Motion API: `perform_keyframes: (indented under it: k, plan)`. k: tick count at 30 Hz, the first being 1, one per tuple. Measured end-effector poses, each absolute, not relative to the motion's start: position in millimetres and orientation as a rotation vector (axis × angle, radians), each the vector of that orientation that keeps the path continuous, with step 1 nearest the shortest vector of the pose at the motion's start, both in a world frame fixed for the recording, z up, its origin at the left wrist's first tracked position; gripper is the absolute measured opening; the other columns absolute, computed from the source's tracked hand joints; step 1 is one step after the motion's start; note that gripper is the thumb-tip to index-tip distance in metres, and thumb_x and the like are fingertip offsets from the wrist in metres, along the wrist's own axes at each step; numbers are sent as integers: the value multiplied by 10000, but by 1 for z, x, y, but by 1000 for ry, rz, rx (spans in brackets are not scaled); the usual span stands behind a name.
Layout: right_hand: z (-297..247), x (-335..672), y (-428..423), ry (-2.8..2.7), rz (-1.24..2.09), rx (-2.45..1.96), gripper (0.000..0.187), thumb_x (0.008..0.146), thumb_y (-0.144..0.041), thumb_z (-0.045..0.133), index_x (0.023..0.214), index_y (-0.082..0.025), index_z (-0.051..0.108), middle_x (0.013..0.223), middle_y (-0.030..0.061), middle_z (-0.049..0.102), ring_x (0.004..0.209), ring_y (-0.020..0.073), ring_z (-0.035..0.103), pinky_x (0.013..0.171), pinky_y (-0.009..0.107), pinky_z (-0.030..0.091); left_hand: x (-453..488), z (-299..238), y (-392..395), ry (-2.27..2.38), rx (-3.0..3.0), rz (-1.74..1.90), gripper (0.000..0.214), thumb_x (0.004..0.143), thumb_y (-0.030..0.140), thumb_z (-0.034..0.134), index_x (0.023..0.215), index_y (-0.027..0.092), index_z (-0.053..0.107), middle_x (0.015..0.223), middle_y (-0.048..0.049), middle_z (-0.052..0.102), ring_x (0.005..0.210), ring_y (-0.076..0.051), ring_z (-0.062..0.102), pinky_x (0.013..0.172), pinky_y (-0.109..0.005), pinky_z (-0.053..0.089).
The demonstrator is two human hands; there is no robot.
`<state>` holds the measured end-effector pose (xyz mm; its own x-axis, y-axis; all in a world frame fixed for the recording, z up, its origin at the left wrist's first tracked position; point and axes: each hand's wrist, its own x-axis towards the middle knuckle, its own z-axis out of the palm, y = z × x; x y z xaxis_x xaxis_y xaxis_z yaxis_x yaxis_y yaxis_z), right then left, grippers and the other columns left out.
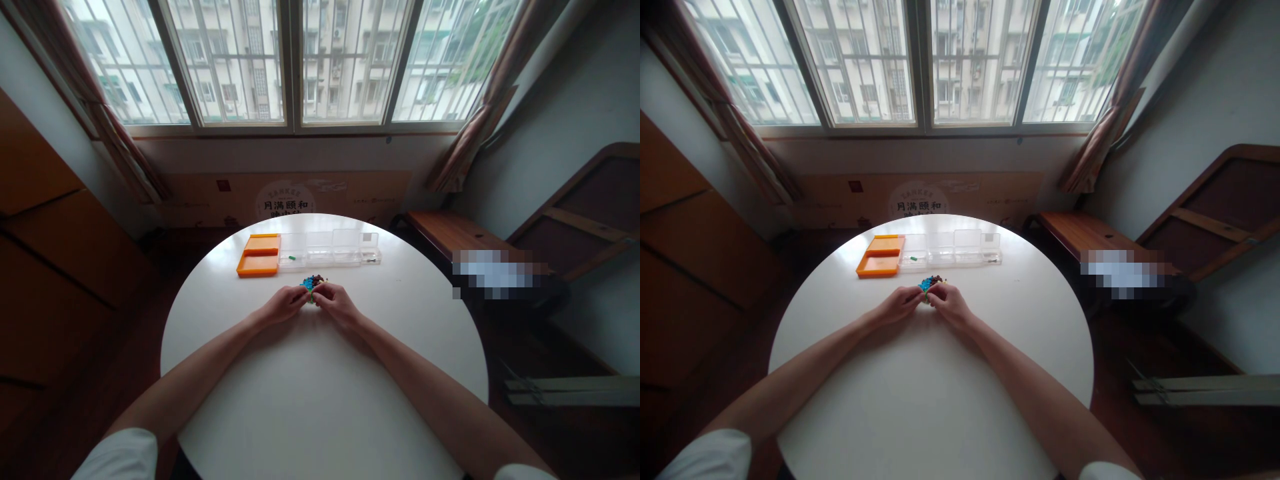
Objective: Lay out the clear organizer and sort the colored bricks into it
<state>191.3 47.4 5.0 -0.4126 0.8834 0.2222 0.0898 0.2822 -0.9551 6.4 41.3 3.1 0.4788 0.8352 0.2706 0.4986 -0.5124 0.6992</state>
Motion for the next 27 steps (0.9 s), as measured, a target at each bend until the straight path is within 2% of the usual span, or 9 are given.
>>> perform_keyframes:
  k: [12,27]
  plan:
    - [4,192,48,-1739,1213,-888,209,777,-333,597,807,-131,640,681,17,613,616,117,550,590,247,439,6,3,42,1101,2219,802,358,905,382,390,781,117,597,665,-1,581,599,-94,495,612,-195,400]
    - [2,192,49,-1778,1188,-881,202,788,-321,581,826,-134,647,715,25,624,636,119,556,609,248,445,8,6,40,1111,2167,855,363,874,400,444,764,106,627,586,6,557,580,-101,503,573,-189,396]
